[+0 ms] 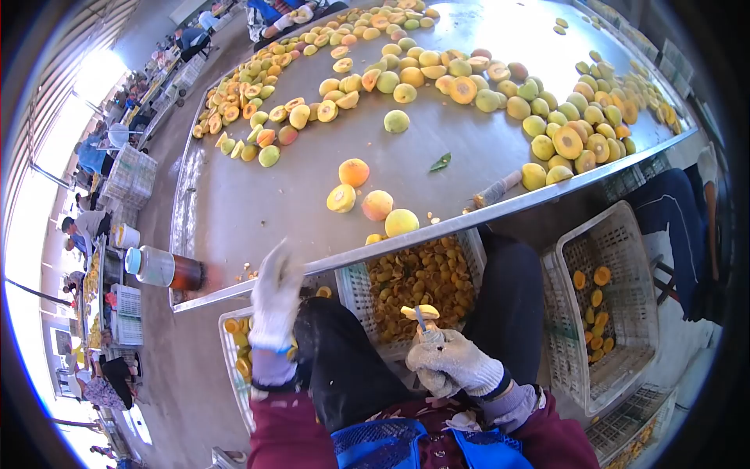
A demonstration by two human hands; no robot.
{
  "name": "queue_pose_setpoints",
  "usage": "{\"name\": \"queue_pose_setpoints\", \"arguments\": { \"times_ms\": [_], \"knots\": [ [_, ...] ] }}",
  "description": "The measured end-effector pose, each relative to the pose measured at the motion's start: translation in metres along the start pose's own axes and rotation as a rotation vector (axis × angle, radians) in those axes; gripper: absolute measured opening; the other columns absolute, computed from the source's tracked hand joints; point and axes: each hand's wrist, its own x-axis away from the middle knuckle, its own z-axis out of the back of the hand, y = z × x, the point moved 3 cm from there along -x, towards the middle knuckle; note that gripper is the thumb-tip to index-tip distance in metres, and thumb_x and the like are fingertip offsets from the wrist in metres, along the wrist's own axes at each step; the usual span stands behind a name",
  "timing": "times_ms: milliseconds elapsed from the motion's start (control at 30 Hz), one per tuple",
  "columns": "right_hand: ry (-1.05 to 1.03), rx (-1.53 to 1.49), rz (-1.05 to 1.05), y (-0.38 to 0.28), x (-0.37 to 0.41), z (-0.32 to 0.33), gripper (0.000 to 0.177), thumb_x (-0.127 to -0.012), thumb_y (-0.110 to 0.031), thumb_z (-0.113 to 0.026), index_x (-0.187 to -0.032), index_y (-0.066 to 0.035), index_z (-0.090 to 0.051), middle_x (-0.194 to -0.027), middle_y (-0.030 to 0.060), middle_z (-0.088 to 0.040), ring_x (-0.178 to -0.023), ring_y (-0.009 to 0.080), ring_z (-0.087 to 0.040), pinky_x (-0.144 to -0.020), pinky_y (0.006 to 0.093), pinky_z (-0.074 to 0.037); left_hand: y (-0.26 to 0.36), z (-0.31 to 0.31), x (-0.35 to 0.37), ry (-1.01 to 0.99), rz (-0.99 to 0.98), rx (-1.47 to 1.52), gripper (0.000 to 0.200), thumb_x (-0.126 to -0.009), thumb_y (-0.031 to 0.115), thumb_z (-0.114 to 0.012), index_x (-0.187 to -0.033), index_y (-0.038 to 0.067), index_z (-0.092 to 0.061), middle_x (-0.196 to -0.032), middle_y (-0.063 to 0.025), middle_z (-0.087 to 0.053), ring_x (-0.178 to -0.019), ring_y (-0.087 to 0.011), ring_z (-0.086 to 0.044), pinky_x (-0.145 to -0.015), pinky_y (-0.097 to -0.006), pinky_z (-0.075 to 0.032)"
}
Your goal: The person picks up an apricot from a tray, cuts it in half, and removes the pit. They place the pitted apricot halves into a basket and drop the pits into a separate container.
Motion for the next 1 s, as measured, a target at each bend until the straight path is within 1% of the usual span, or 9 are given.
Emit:
{"name": "queue_pose_setpoints", "arguments": {
  "times_ms": [67, 267, 367, 600, 667, 700, 767, 900, 1000],
  "knots": [
    [0.084, 0.076, -0.004, -0.001, -0.001, 0.0, 0.019, -0.09, -0.025, -0.064, -0.085, -0.007, -0.058, -0.058, 0.0008, -0.05, -0.042, 0.007, -0.042, -0.037, 0.0217, -0.031, -0.003, -0.035, -0.046, 0.025, -0.159, 0.036, 0.048, -0.091, 0.026, -0.062, -0.132, 0.004, -0.053, -0.132, -0.0163, -0.057, -0.119, -0.0269, -0.057, -0.099, -0.0359, -0.044],
    [0.122, 0.059, -0.004, -0.001, -0.001, 0.006, 0.02, -0.09, -0.027, -0.065, -0.085, -0.01, -0.056, -0.06, 0.0002, -0.051, -0.043, 0.0067, -0.042, -0.037, 0.0206, -0.032, -0.016, -0.106, -0.134, 0.143, 0.077, -0.575, 0.066, -0.086, 0.054, -0.06, -0.131, 0.005, -0.054, -0.133, -0.0199, -0.055, -0.121, -0.0324, -0.055, -0.103, -0.0418, -0.041],
    [0.071, 0.008, -0.03, -0.001, -0.004, 0.007, 0.021, -0.09, -0.028, -0.065, -0.084, -0.011, -0.054, -0.06, -0.0002, -0.051, -0.044, 0.0066, -0.043, -0.037, 0.0207, -0.032, 0.011, -0.111, -0.112, -0.233, 0.091, -0.429, 0.062, -0.083, 0.049, -0.067, -0.124, 0.004, -0.056, -0.126, -0.021, -0.058, -0.118, -0.0326, -0.057, -0.1, -0.041, -0.044],
    [0.187, 0.213, -0.054, -0.011, -0.003, 0.002, 0.018, -0.089, -0.028, -0.066, -0.093, -0.012, -0.058, -0.062, -0.0015, -0.054, -0.049, 0.0072, -0.049, -0.043, 0.0219, -0.041, 0.062, -0.067, -0.039, -0.171, 0.031, 1.274, 0.04, -0.093, 0.012, -0.062, -0.13, 0.007, -0.048, -0.109, -0.0084, -0.065, -0.092, -0.0184, -0.065, -0.071, -0.0294, -0.052],
    [0.237, 0.346, -0.062, -0.011, -0.005, -0.002, 0.02, -0.089, -0.03, -0.064, -0.096, -0.013, -0.056, -0.062, -0.0019, -0.053, -0.049, 0.0072, -0.048, -0.044, 0.0225, -0.04, 0.082, -0.066, 0.002, -0.425, -0.075, 1.108, 0.045, -0.087, 0.017, -0.071, -0.126, 0.008, -0.051, -0.111, -0.0077, -0.062, -0.098, -0.0204, -0.063, -0.082, -0.0342, -0.053],
    [0.29, 0.453, 0.027, -0.013, -0.007, -0.002, 0.021, -0.088, -0.031, -0.064, -0.097, -0.013, -0.057, -0.062, -0.0017, -0.054, -0.051, 0.0074, -0.05, -0.045, 0.0233, -0.042, 0.083, -0.065, 0.017, -0.575, -0.162, 0.598, 0.045, -0.083, 0.019, -0.075, -0.121, 0.007, -0.055, -0.108, -0.0085, -0.063, -0.098, -0.0213, -0.064, -0.083, -0.0347, -0.053],
    [0.345, 0.559, 0.116, -0.013, -0.006, -0.001, 0.023, -0.088, -0.032, -0.064, -0.098, -0.013, -0.058, -0.063, -0.0015, -0.056, -0.052, 0.0076, -0.052, -0.047, 0.0241, -0.043, 0.1, -0.07, 0.03, -0.446, -0.838, -0.145, 0.043, -0.08, 0.019, -0.077, -0.116, 0.005, -0.058, -0.104, -0.0097, -0.064, -0.096, -0.0184, -0.063, -0.085, -0.033, -0.052],
    [0.467, 0.857, 0.185, -0.019, -0.002, 0.0, 0.025, -0.086, -0.032, -0.064, -0.099, -0.011, -0.062, -0.064, 0.0002, -0.061, -0.054, 0.0083, -0.058, -0.049, 0.0256, -0.047, 0.056, -0.065, 0.036, -0.289, -0.216, 0.175, 0.042, -0.08, 0.014, -0.074, -0.116, 0.005, -0.055, -0.107, -0.0072, -0.062, -0.095, -0.0177, -0.063, -0.076, -0.0303, -0.053],
    [0.395, 0.719, 0.134, -0.018, 0.002, -0.006, 0.028, -0.086, -0.033, -0.064, -0.105, -0.012, -0.062, -0.063, 0.0003, -0.062, -0.054, 0.009, -0.06, -0.051, 0.0256, -0.048, 0.065, -0.067, 0.058, -0.416, 0.372, 0.998, 0.048, -0.08, 0.027, -0.07, -0.12, 0.007, -0.051, -0.113, -0.0095, -0.06, -0.096, -0.0195, -0.064, -0.07, -0.0272, -0.052]
  ]
}}
